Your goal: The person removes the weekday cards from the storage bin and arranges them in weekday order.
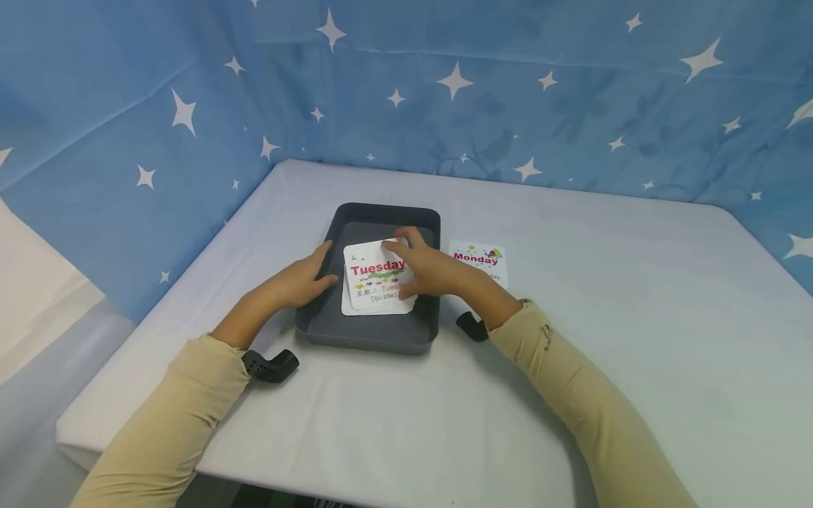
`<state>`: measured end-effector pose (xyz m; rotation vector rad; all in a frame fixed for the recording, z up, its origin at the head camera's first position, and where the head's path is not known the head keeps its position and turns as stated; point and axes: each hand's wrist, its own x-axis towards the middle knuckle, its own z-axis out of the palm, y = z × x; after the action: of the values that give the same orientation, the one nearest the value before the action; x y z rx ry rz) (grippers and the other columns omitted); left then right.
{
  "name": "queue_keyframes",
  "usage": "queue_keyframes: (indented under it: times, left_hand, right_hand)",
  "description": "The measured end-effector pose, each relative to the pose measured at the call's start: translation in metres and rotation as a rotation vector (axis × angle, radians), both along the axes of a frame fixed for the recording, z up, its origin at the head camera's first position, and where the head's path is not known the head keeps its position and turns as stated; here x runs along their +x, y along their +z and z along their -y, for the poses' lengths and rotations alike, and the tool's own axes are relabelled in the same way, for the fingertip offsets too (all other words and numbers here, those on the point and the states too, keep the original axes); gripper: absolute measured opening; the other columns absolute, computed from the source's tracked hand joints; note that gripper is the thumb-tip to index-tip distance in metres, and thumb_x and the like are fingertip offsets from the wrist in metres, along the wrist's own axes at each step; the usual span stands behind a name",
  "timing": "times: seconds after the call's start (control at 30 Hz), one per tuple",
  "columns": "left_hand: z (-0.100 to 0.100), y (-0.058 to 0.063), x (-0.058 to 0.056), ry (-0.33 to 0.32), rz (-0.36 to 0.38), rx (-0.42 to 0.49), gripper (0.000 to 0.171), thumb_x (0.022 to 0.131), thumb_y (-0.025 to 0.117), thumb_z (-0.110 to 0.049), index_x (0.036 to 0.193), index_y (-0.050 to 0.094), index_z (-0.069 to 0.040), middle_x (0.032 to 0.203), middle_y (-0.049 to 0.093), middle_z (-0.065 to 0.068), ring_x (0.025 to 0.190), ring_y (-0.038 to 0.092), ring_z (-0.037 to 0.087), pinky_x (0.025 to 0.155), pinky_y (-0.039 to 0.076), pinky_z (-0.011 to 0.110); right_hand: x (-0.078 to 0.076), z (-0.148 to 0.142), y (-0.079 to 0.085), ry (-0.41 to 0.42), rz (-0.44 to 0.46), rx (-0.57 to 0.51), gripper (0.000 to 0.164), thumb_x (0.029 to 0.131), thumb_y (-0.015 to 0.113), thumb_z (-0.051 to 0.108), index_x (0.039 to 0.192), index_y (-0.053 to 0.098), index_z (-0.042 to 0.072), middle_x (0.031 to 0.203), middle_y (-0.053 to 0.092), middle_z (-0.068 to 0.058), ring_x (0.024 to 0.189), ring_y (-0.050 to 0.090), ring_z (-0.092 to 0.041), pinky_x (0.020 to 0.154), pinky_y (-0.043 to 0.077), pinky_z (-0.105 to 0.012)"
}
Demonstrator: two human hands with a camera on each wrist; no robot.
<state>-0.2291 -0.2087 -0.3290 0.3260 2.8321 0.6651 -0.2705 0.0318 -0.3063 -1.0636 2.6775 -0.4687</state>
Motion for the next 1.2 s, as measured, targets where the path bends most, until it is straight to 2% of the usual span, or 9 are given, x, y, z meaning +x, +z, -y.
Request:
queue_keyframes:
  times: [0.13,0.3,0.5,0.67,0.83,0.9,1.0,1.1,1.2]
  left_hand:
    - [0.0,0.0,0.0,-0.002,-0.001,-0.002,0.071,0.097,0.042,-0.025,0.145,-0.001,0.003,0.148,0.014,0.028,0.134,0.022,0.042,0.11,0.021,0.052]
    - [0.0,0.0,0.0,-0.003,0.001,0.002,0.071,0.096,0.042,-0.026,0.145,-0.001,0.003,0.148,0.015,0.029,0.134,0.022,0.043,0.109,0.022,0.052]
    - [0.0,0.001,-0.001,0.003,0.011,0.001,0.072,0.096,0.042,-0.026,0.145,-0.003,0.003,0.149,0.012,0.028,0.135,0.02,0.043,0.11,0.02,0.053]
    - [0.0,0.001,-0.001,0.001,0.017,0.006,0.072,0.096,0.042,-0.027,0.145,-0.003,0.003,0.149,0.011,0.028,0.135,0.019,0.043,0.11,0.02,0.053]
    - [0.001,0.001,-0.001,0.006,0.014,0.004,0.073,0.096,0.041,-0.028,0.145,-0.003,0.003,0.15,0.009,0.027,0.136,0.018,0.042,0.11,0.019,0.052]
    - [0.001,0.001,-0.001,0.005,0.01,0.006,0.073,0.096,0.041,-0.028,0.145,-0.003,0.003,0.15,0.008,0.026,0.136,0.018,0.042,0.11,0.019,0.052]
    - [0.0,0.001,0.0,0.004,0.013,0.006,0.073,0.096,0.041,-0.028,0.145,-0.003,0.003,0.15,0.008,0.027,0.136,0.017,0.042,0.11,0.019,0.052]
    - [0.0,0.0,0.001,0.001,0.018,0.006,0.073,0.096,0.042,-0.028,0.145,-0.003,0.003,0.149,0.009,0.027,0.136,0.017,0.043,0.11,0.019,0.053]
    - [0.0,0.002,0.001,-0.006,0.015,0.004,0.073,0.097,0.042,-0.028,0.145,-0.003,0.003,0.15,0.008,0.026,0.136,0.017,0.042,0.11,0.019,0.052]
  right_hand:
    - [0.0,-0.002,0.0,-0.01,0.017,-0.039,0.089,0.074,0.076,0.016,0.146,0.023,0.014,0.151,0.003,-0.013,0.123,0.039,-0.03,0.091,0.045,-0.035]
    - [0.0,-0.005,0.001,-0.04,0.052,-0.073,0.089,0.074,0.076,0.012,0.146,0.023,0.016,0.149,0.007,-0.013,0.13,0.032,-0.03,0.102,0.039,-0.039]
    - [-0.001,-0.008,0.004,-0.049,0.045,-0.128,0.089,0.076,0.074,0.01,0.147,0.02,0.014,0.147,0.01,-0.015,0.117,0.043,-0.028,0.09,0.045,-0.035]
    - [-0.005,-0.018,0.006,-0.095,0.038,-0.185,0.088,0.077,0.072,0.007,0.147,0.018,0.013,0.147,0.011,-0.017,0.103,0.05,-0.025,0.083,0.049,-0.032]
    - [-0.009,-0.029,0.01,-0.1,0.049,-0.208,0.086,0.077,0.072,0.007,0.146,0.02,0.011,0.137,0.029,-0.018,0.087,0.053,-0.022,0.074,0.051,-0.029]
    - [-0.011,-0.033,0.01,-0.087,0.07,-0.228,0.086,0.078,0.071,0.007,0.146,0.02,0.011,0.128,0.041,-0.017,0.087,0.057,-0.022,0.073,0.051,-0.029]
    - [-0.012,-0.041,0.01,-0.078,0.123,-0.302,0.084,0.079,0.069,0.005,0.147,0.021,0.016,0.123,0.051,-0.015,0.095,0.062,-0.023,0.078,0.053,-0.032]
    - [-0.011,-0.055,0.012,-0.118,0.155,-0.404,0.079,0.083,0.065,0.004,0.146,0.022,0.023,0.126,0.052,-0.014,0.1,0.062,-0.025,0.08,0.053,-0.035]
    - [-0.013,-0.077,0.017,-0.209,0.169,-0.49,0.073,0.087,0.06,0.004,0.145,0.024,0.028,0.128,0.049,-0.013,0.102,0.061,-0.028,0.078,0.053,-0.034]
